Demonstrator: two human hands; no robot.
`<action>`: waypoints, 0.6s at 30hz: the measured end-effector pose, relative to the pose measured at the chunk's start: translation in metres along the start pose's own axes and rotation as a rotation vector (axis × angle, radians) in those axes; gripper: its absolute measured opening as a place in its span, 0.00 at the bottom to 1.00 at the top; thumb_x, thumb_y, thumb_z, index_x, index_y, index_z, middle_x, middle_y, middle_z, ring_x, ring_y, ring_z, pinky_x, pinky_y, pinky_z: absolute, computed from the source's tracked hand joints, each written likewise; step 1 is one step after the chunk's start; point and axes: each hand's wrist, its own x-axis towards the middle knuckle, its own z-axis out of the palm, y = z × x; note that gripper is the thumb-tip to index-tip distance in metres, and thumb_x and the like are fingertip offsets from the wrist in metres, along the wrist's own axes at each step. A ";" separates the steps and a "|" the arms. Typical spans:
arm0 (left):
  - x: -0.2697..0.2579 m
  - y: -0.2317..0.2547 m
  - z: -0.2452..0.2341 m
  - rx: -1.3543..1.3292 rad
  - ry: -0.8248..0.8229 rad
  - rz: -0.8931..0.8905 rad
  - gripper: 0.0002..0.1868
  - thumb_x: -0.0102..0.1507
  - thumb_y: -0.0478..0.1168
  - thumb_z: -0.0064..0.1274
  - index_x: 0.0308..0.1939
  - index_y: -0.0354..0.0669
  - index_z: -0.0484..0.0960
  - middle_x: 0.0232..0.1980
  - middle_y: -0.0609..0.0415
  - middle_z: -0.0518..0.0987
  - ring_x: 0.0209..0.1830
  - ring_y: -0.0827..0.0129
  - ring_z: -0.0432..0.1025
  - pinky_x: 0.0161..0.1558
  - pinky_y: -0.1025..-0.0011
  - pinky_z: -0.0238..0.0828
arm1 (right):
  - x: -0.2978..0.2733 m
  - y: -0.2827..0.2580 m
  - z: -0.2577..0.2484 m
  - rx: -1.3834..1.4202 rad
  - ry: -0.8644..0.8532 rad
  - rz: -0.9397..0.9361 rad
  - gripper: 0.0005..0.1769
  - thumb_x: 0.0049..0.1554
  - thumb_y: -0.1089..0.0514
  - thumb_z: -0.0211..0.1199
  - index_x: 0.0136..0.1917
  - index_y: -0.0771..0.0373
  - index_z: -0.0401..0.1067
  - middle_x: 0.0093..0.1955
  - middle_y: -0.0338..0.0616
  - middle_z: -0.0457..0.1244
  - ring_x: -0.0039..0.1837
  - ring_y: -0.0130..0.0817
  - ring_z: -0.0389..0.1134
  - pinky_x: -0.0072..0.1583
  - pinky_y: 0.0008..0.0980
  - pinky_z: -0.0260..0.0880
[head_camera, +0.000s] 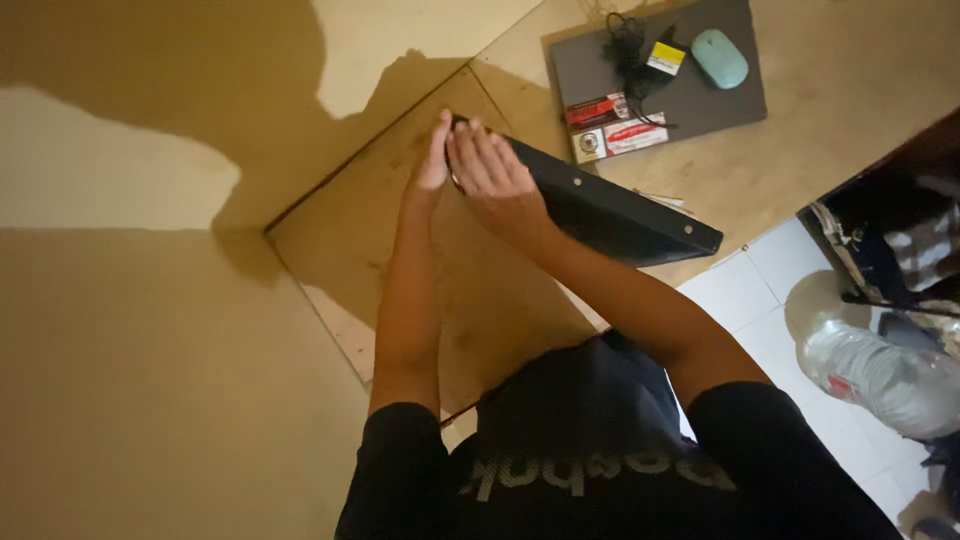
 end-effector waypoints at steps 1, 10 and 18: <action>-0.013 0.026 0.009 -0.002 0.008 0.001 0.42 0.78 0.66 0.52 0.72 0.24 0.82 0.73 0.33 0.78 0.74 0.43 0.70 0.81 0.43 0.59 | -0.015 -0.010 0.009 0.005 0.003 -0.005 0.20 0.76 0.58 0.47 0.75 0.59 0.74 0.74 0.52 0.67 0.79 0.49 0.68 0.82 0.46 0.63; -0.018 0.032 0.016 0.079 0.130 -0.195 0.57 0.67 0.75 0.62 0.80 0.27 0.74 0.84 0.29 0.69 0.85 0.47 0.65 0.85 0.54 0.56 | -0.193 -0.110 0.115 0.372 -0.880 -0.254 0.32 0.82 0.49 0.40 0.94 0.59 0.51 0.95 0.45 0.47 0.95 0.39 0.41 0.93 0.40 0.33; -0.003 -0.013 -0.003 0.039 -0.097 0.041 0.41 0.84 0.63 0.43 0.91 0.39 0.60 0.94 0.40 0.53 0.95 0.56 0.48 0.94 0.53 0.34 | -0.256 -0.177 0.215 0.176 -0.960 -0.345 0.35 0.82 0.41 0.42 0.95 0.55 0.49 0.96 0.38 0.47 0.95 0.42 0.44 0.92 0.50 0.34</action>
